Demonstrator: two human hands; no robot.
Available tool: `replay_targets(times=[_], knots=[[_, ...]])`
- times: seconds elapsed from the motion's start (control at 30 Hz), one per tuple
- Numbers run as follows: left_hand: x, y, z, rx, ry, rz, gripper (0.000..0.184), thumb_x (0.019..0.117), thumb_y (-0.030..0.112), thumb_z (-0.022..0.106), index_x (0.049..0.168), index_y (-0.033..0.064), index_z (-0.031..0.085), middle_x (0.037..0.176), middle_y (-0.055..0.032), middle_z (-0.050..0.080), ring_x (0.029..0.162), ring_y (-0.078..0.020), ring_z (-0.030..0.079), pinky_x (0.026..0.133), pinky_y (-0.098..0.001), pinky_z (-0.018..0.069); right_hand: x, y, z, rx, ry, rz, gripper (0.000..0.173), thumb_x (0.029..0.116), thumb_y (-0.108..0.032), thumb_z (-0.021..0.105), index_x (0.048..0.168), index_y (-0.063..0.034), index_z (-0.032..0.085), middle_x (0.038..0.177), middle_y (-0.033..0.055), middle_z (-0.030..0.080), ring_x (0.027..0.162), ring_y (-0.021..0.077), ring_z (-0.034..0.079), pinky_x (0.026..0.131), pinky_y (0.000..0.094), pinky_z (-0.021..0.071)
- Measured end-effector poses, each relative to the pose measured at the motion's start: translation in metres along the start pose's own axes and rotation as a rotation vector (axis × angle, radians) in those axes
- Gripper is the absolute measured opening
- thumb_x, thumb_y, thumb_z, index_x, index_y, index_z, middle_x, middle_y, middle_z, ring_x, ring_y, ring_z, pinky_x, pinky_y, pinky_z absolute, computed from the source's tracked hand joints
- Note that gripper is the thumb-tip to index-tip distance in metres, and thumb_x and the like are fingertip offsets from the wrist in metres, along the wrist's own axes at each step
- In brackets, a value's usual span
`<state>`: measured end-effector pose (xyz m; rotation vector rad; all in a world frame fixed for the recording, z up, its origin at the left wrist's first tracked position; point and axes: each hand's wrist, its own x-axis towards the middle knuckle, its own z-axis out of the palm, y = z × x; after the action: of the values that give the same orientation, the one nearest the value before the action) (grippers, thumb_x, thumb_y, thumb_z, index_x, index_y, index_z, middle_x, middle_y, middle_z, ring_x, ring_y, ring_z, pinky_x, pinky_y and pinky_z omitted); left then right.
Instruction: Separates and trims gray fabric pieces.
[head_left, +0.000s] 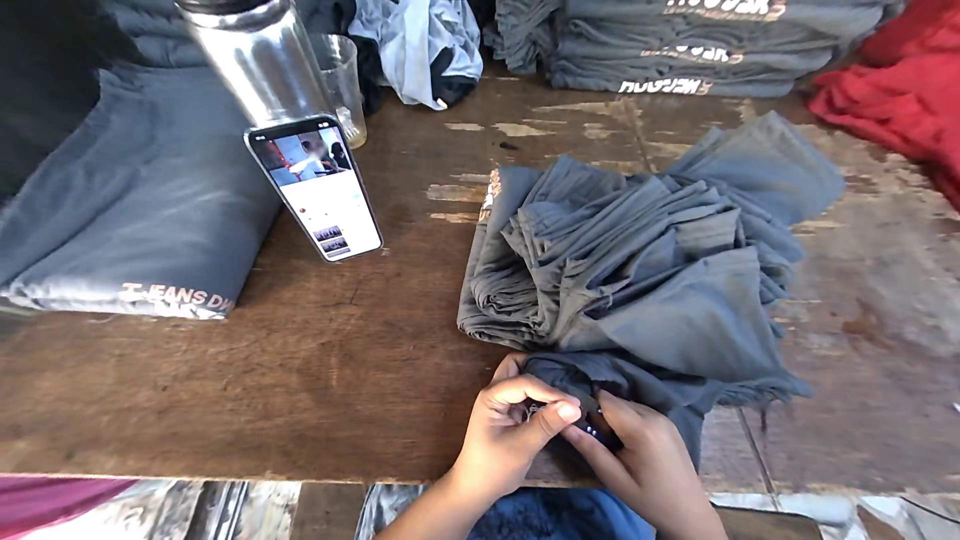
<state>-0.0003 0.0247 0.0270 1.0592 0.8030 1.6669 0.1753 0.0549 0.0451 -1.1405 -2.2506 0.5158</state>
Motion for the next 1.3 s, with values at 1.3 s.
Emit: replay_targets(times=[1.3], knots=[[-0.017,0.010,-0.005,0.281,-0.035,0.170,0.008,0.0927,0.002,0.072,0.097,0.0030,0.065,0.098,-0.0036,0.071,0.092,-0.0039,0.068,0.081,-0.0187,0.0581,0.014,0.024,0.015,-0.147,0.359,0.030,0.029,0.0881,-0.029,0.066,0.083,-0.0003,0.062,0.087,0.0158,0.058,0.079,0.0202,0.056,0.069,0.0272,0.0477]])
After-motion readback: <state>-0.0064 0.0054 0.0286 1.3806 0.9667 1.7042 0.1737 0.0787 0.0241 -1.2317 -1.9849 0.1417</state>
